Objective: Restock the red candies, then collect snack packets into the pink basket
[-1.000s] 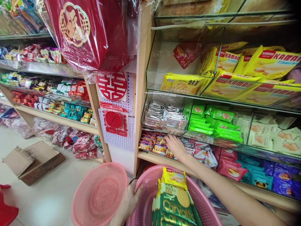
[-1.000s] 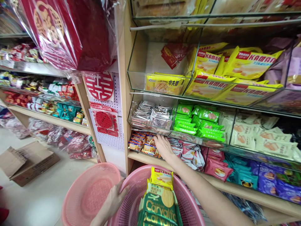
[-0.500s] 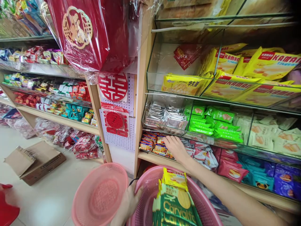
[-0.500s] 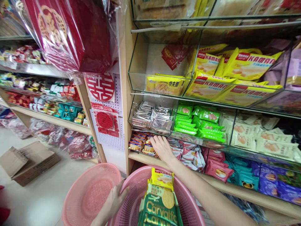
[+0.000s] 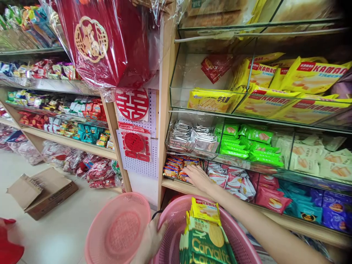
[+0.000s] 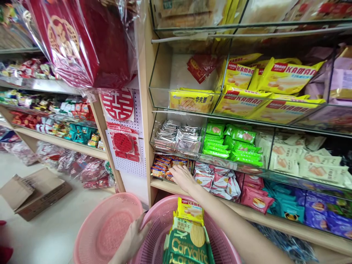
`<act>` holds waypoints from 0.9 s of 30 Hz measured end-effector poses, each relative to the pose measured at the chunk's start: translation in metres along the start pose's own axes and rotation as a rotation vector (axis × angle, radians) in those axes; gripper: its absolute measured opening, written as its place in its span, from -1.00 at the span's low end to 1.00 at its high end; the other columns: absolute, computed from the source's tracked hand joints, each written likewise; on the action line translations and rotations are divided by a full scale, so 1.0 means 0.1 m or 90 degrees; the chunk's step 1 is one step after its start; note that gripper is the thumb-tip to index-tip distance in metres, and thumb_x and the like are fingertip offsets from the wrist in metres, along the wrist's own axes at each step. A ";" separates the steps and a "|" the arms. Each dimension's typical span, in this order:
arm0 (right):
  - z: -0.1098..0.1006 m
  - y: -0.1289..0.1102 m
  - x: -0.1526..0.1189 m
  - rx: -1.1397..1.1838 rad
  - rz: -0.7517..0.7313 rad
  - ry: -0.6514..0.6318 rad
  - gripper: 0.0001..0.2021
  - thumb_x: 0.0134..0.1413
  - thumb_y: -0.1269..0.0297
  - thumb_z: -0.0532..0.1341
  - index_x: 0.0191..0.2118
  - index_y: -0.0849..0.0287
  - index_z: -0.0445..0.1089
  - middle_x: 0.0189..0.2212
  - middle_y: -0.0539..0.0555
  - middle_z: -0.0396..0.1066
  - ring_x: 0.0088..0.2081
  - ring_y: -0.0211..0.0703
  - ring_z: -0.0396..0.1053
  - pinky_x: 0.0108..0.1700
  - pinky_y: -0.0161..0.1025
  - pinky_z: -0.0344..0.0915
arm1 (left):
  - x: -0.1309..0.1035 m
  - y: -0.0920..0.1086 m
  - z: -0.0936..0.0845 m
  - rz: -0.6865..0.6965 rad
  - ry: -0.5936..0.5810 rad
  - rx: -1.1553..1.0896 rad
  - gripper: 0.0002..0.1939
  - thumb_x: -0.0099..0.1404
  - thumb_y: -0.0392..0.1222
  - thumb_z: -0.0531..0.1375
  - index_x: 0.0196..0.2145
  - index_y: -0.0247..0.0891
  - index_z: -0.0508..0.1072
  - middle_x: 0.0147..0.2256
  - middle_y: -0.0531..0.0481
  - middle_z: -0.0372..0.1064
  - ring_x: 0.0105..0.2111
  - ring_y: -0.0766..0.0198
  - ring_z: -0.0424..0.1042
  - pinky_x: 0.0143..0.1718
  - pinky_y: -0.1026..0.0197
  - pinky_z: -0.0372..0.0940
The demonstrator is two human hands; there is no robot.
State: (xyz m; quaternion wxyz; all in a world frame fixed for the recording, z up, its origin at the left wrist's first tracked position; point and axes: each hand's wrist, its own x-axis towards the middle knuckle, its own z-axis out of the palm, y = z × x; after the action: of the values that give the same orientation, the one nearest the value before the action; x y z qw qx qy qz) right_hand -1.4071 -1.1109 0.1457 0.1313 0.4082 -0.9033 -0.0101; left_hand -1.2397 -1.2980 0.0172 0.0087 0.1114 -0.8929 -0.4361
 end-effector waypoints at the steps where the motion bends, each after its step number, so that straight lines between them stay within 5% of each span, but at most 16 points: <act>1: 0.01 0.00 0.02 0.006 0.005 0.001 -0.79 0.15 0.38 0.13 -0.08 0.15 0.29 -0.16 0.13 0.38 -0.12 -0.06 0.30 -0.14 -0.15 0.19 | 0.00 -0.01 0.00 0.011 -0.004 0.001 -0.57 0.25 0.07 -0.01 -0.12 -0.26 0.42 -0.25 -0.17 0.51 -0.18 0.04 0.47 -0.15 0.14 0.30; 14: 0.17 0.06 0.02 0.101 0.076 -0.004 -0.70 0.11 0.34 0.17 -0.02 0.24 0.23 -0.10 0.21 0.37 -0.07 -0.03 0.32 -0.06 -0.12 0.22 | 0.00 0.00 -0.01 0.028 -0.006 -0.031 -0.56 0.24 0.06 0.01 -0.08 -0.27 0.41 -0.19 -0.19 0.50 -0.15 0.04 0.45 -0.11 0.10 0.29; 27: 0.20 0.13 0.04 0.151 0.115 -0.016 -0.39 0.05 0.30 0.21 0.21 0.24 0.02 0.08 0.34 0.27 0.07 0.11 0.25 0.02 0.02 0.15 | 0.00 0.01 0.00 0.007 -0.007 0.000 -0.56 0.23 0.08 0.01 -0.09 -0.24 0.42 -0.14 -0.19 0.49 -0.06 0.02 0.42 -0.05 0.10 0.27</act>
State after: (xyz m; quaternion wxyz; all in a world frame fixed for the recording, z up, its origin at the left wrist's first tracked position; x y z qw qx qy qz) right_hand -1.4244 -1.1073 0.1289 0.0714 0.3375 -0.9329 0.1035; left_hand -1.2402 -1.2971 0.0181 0.0062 0.1041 -0.8936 -0.4366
